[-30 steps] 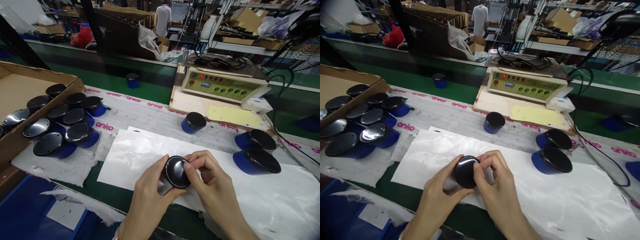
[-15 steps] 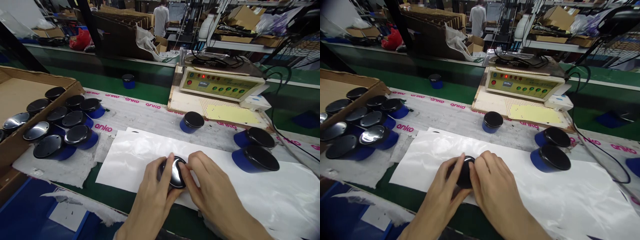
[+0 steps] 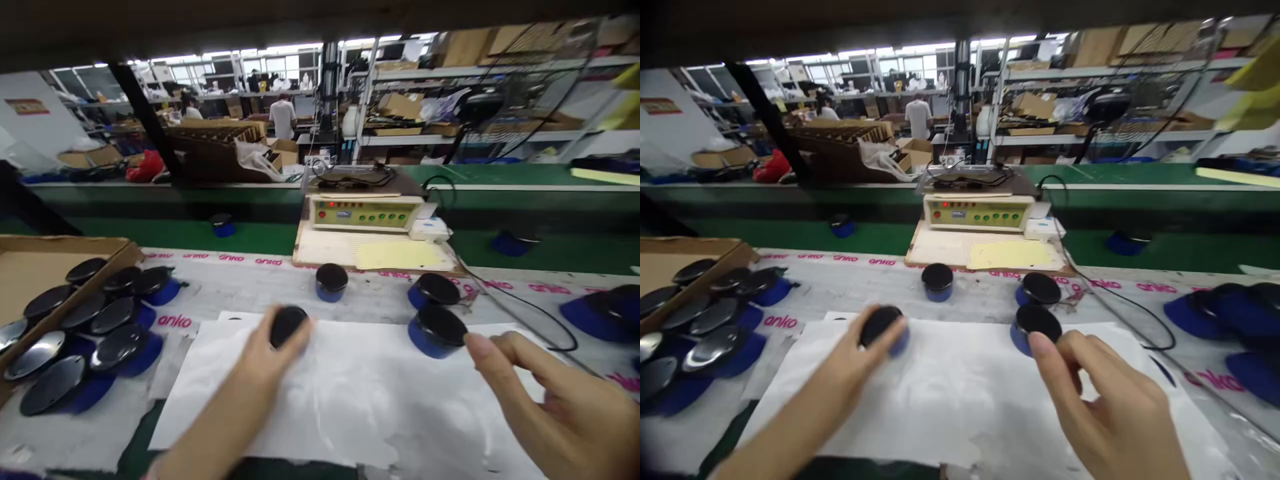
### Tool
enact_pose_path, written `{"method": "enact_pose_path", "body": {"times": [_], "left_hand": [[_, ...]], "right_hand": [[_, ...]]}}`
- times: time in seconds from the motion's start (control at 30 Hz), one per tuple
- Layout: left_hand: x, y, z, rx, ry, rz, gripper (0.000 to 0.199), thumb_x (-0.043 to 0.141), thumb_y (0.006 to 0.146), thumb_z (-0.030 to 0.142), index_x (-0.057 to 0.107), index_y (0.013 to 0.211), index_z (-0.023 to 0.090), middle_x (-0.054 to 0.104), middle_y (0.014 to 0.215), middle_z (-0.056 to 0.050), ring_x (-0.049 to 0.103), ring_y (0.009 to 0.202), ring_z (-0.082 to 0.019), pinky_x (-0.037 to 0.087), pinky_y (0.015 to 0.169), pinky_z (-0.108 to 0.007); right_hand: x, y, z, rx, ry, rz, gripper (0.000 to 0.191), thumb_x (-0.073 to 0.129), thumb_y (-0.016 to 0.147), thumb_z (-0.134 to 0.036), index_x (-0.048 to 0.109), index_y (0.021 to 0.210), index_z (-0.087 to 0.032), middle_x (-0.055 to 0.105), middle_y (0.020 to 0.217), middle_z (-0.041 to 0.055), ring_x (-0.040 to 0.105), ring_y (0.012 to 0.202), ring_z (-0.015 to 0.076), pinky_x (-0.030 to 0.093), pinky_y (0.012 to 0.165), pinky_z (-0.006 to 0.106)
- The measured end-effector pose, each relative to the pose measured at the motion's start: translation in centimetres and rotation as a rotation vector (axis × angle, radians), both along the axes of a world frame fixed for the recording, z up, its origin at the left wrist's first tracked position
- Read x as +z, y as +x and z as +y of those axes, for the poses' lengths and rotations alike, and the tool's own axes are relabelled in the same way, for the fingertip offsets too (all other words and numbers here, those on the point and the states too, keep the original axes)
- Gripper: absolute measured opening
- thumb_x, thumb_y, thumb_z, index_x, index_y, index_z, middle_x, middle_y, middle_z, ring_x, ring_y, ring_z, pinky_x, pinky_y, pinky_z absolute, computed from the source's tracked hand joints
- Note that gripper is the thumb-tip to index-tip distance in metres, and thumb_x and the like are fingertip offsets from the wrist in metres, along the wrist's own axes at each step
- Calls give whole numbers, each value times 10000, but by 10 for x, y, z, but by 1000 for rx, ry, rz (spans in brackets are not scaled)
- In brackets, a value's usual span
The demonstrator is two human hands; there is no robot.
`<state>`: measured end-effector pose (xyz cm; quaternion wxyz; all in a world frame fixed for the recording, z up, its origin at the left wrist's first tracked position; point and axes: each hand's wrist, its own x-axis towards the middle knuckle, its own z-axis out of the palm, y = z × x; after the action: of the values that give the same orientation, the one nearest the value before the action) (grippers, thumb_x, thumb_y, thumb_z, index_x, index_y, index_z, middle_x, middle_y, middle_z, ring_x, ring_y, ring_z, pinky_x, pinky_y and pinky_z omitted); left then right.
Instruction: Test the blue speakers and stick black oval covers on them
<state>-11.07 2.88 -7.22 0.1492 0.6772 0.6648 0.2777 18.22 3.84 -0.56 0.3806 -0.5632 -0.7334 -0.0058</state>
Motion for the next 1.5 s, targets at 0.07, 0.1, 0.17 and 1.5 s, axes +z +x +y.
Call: {"method": "enact_pose_path", "body": {"times": [0.07, 0.1, 0.17, 1.5], "left_hand": [[18, -25, 58, 41, 10, 83, 428, 510, 934, 281, 477, 1360, 272, 459, 1395, -117, 592, 1105, -256, 515, 932, -467], [27, -37, 90, 80, 31, 117, 445, 555, 920, 296, 465, 1349, 223, 425, 1426, -118, 532, 1188, -283, 473, 967, -525], [42, -53, 149, 168, 49, 161, 455, 562, 919, 308, 452, 1350, 211, 409, 1439, -116, 495, 1229, -298, 429, 1002, -557], [41, 100, 131, -557, 170, 367, 816, 643, 777, 572, 354, 1452, 215, 541, 1348, -146, 493, 1243, -349, 422, 1019, -523]], "right_hand": [[-3, 28, 1, -144, -6, -4, 404, 458, 916, -473, 374, 589, -252, 380, 478, -28, 381, 409, 141, 311, 407, 280], [-7, 43, 2, -186, -34, -26, 411, 454, 908, -500, 387, 587, -253, 403, 468, -28, 401, 396, 142, 330, 406, 281], [-17, 72, 3, -235, -111, -68, 407, 453, 883, -567, 462, 621, -256, 486, 490, -21, 480, 403, 153, 375, 399, 278], [7, 27, 127, 430, -486, -237, 463, 634, 884, -393, 524, 1278, -176, 609, 1188, 86, 624, 1009, 207, 535, 830, 363]]}}
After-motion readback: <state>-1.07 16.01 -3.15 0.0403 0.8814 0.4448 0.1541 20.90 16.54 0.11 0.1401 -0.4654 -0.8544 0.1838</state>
